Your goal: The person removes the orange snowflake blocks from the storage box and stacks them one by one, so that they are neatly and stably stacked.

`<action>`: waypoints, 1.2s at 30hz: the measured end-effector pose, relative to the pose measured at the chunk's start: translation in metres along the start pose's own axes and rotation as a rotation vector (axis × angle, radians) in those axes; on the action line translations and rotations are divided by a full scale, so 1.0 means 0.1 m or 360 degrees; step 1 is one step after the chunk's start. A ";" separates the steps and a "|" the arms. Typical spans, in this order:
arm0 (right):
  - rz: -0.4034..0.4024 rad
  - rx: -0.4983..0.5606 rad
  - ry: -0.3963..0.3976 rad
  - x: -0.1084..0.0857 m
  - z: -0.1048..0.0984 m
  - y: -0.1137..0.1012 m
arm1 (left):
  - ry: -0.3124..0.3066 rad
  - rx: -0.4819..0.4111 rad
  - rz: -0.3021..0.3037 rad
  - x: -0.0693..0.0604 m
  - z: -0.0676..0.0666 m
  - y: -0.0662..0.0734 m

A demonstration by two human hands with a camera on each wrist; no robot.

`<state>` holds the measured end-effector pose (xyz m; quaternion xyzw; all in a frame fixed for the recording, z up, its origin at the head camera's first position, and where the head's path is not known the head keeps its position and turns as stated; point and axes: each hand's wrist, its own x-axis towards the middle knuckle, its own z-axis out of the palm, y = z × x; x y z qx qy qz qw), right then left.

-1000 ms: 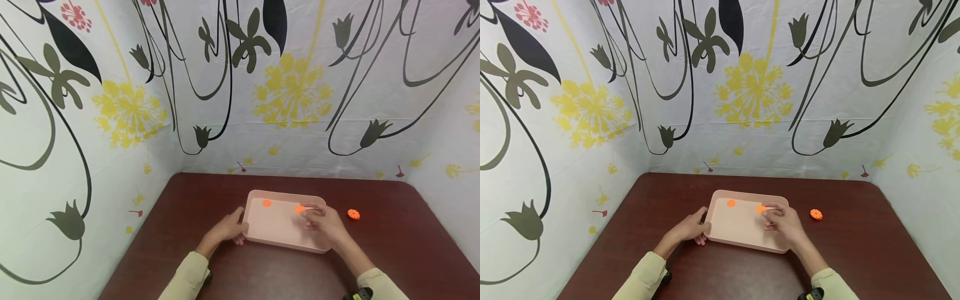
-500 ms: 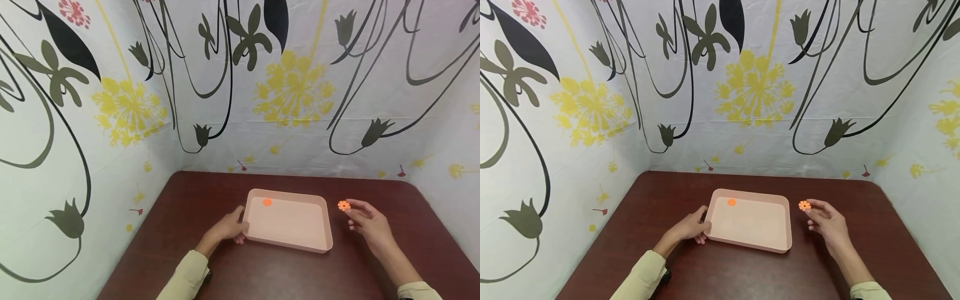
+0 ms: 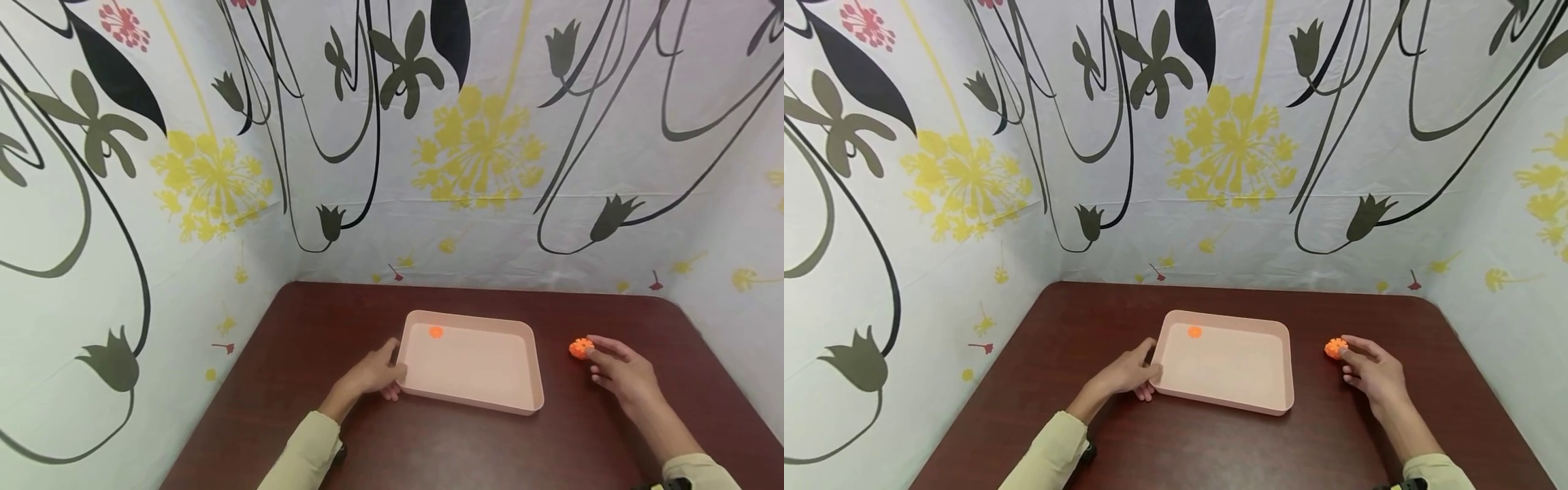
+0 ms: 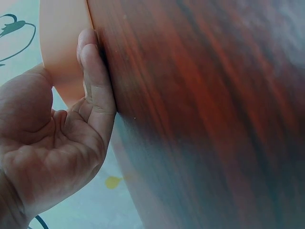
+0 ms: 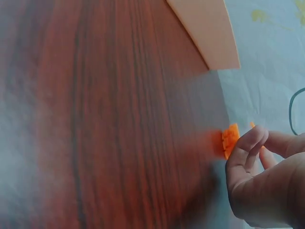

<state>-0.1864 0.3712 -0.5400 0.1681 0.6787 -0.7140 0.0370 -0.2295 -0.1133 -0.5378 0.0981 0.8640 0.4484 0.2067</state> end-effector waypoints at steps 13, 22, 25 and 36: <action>0.0121 -0.0271 0.0025 0.10 -0.12 -0.07 | -0.0004 0.0008 0.0026 0.04 0.01 0.08; 0.0155 -0.0315 0.0007 0.11 -0.08 -0.09 | 0.0021 0.0006 0.0001 0.01 0.04 0.05; 0.0172 -0.0315 0.0031 0.12 -0.05 -0.09 | 0.0031 0.0012 0.0008 -0.01 0.03 0.05; -0.0111 -0.0250 0.0241 0.01 0.35 -0.14 | 0.0035 0.0020 0.0002 -0.04 0.01 0.01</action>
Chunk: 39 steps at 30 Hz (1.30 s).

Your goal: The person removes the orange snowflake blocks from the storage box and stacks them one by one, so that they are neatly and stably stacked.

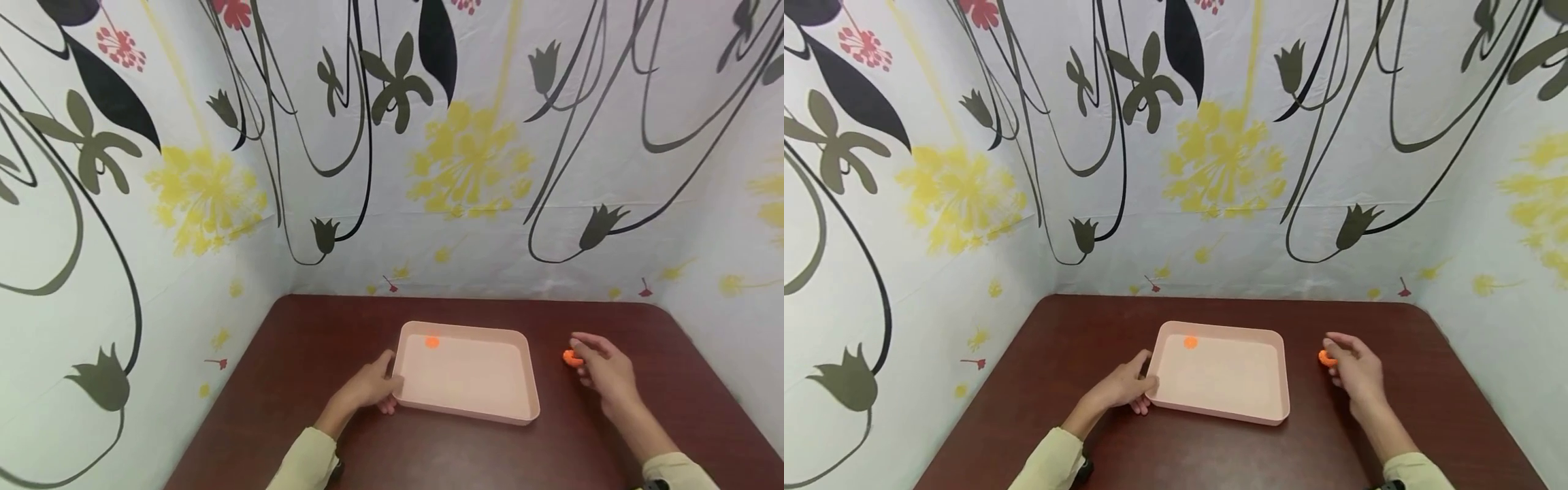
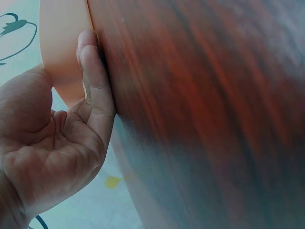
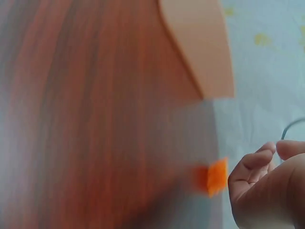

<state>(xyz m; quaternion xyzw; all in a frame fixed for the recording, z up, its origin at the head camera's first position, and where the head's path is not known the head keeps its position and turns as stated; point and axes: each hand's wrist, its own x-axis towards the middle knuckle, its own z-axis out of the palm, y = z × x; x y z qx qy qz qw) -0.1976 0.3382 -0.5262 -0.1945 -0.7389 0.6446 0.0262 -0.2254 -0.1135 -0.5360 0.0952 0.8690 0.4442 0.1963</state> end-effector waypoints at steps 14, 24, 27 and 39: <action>-0.0275 -0.0070 -0.0124 -0.24 1.33 -0.28 | -0.0028 -0.0033 0.0031 0.03 0.00 -0.05; -0.0350 -0.0633 -0.0239 -0.29 2.04 -0.24 | -0.0017 -0.0034 0.0026 0.04 0.01 -0.04; -0.0448 -0.0926 -0.0238 -0.25 2.14 -0.24 | -0.0008 -0.0030 0.0020 0.03 0.02 -0.03; -0.0641 -0.1221 -0.0362 0.03 2.23 -0.27 | -0.0003 -0.0024 0.0024 0.01 0.01 0.00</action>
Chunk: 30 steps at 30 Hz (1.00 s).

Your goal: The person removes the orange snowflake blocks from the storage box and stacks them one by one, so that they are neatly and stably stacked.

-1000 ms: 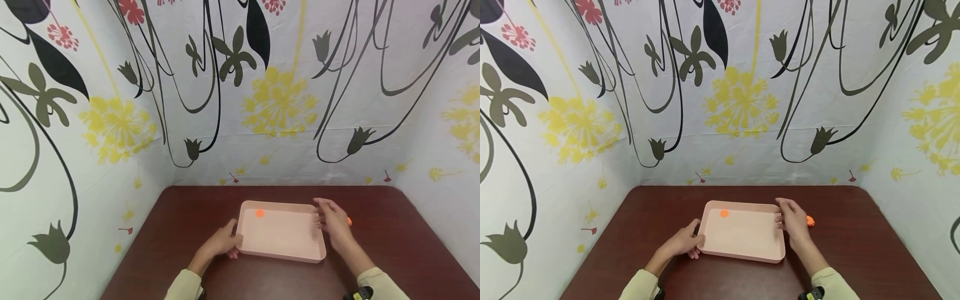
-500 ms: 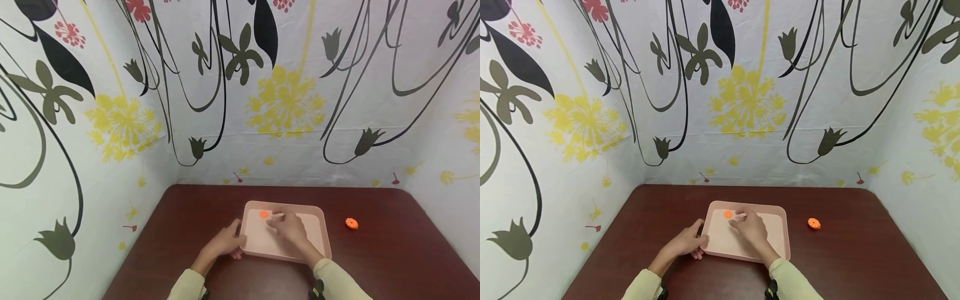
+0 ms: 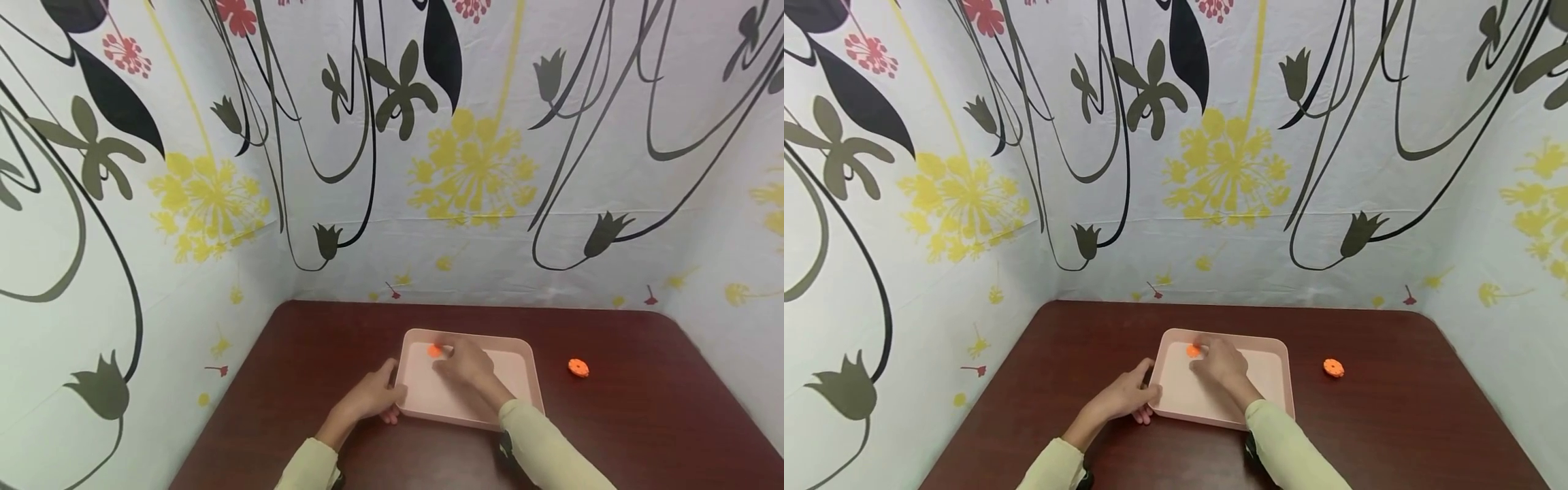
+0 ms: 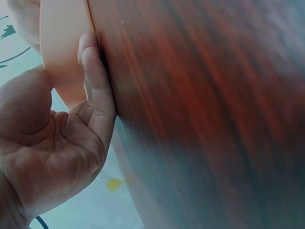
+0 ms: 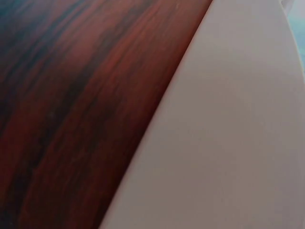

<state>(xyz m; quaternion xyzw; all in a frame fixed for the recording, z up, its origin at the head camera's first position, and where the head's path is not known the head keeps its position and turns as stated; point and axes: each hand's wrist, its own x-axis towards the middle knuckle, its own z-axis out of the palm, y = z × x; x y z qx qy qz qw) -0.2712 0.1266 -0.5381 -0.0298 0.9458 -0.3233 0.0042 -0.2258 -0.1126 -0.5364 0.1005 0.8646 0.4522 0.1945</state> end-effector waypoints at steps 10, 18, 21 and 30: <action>-0.0063 0.0019 0.0016 0.02 0.03 0.04 | -0.0007 0.0008 -0.0009 0.01 -0.02 -0.03; -0.0038 0.0026 -0.0025 0.08 0.01 0.05 | -0.0001 -0.0004 0.0004 -0.01 -0.01 -0.02; -0.0030 0.0018 -0.0038 0.11 0.01 0.04 | 0.0009 0.0010 0.0011 -0.01 -0.01 -0.01; -0.0054 -0.0069 -0.0033 0.08 0.05 0.05 | -0.0006 0.0064 0.0002 0.00 0.01 -0.02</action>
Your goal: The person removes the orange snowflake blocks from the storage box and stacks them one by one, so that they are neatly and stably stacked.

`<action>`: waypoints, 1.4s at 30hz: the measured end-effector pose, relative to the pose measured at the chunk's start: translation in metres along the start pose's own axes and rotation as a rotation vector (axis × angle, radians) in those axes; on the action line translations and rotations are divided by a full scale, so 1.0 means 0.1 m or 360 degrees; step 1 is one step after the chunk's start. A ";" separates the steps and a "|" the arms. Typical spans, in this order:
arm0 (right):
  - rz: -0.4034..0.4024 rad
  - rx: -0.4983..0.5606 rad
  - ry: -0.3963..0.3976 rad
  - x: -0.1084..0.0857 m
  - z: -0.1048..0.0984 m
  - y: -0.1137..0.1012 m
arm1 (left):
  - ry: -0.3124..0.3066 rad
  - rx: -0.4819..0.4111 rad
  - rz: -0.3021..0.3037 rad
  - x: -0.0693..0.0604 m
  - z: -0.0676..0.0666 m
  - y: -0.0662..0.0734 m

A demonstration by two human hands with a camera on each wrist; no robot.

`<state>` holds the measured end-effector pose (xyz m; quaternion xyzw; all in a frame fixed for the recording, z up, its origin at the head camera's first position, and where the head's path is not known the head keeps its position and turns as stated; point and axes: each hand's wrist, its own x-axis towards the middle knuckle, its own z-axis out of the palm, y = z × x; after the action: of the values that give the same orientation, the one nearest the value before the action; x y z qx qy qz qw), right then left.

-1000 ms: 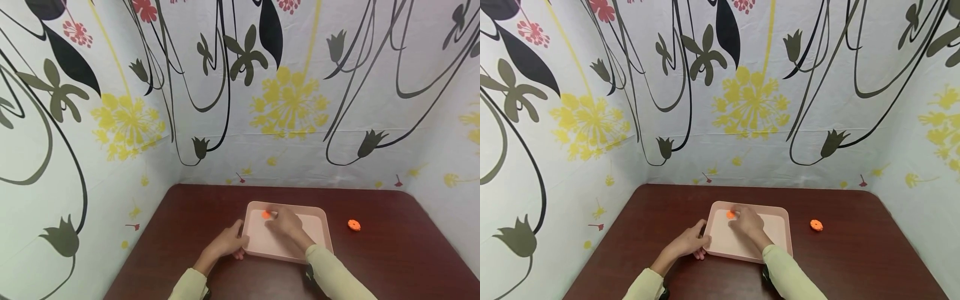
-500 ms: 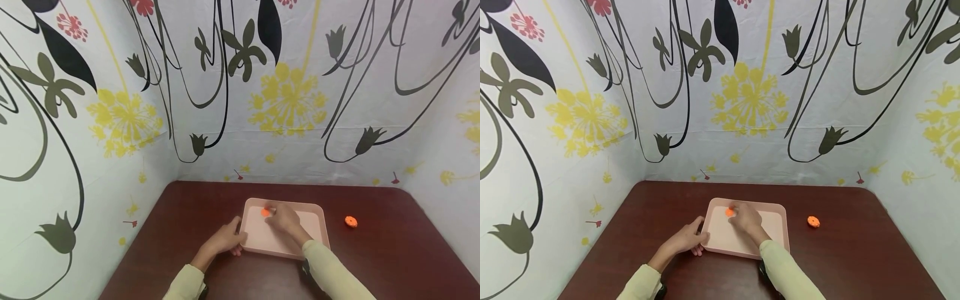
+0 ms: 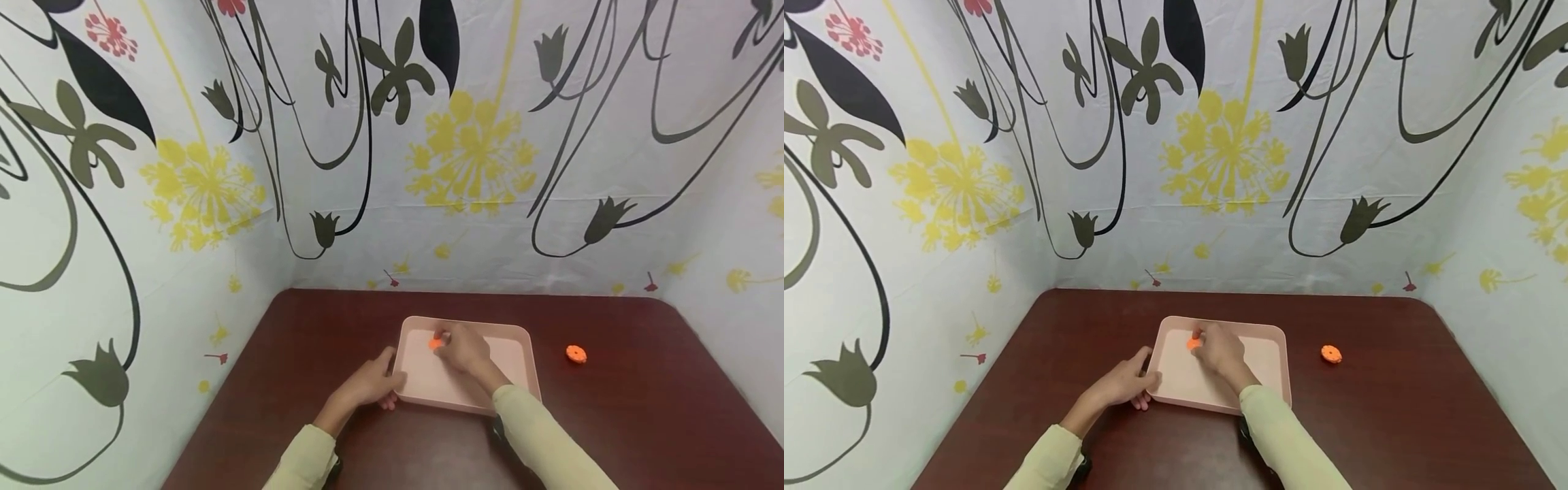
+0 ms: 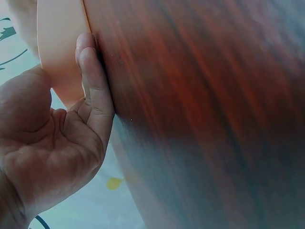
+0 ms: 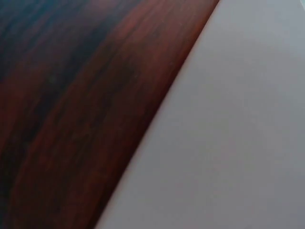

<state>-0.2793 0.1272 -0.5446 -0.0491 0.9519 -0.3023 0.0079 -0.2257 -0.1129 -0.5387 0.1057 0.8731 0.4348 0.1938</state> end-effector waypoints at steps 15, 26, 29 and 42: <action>-0.0098 0.0040 0.0192 -0.12 0.04 0.01 | -0.0016 0.0014 -0.0044 -0.03 -0.01 0.02; 0.0001 0.0265 0.0167 -0.20 0.01 0.07 | -0.0018 0.0018 -0.0013 0.00 -0.01 0.00; 0.0048 0.0448 0.0147 -0.21 0.00 0.10 | -0.0015 0.0015 -0.0006 0.00 -0.02 0.00; 0.0183 0.1137 0.0013 -0.36 -0.25 0.18 | -0.0013 0.0023 0.0015 0.01 -0.01 -0.03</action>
<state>-0.2460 0.1599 -0.5347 0.0117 0.7873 -0.6153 0.0377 -0.2268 -0.1146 -0.5406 0.1129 0.8749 0.4289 0.1947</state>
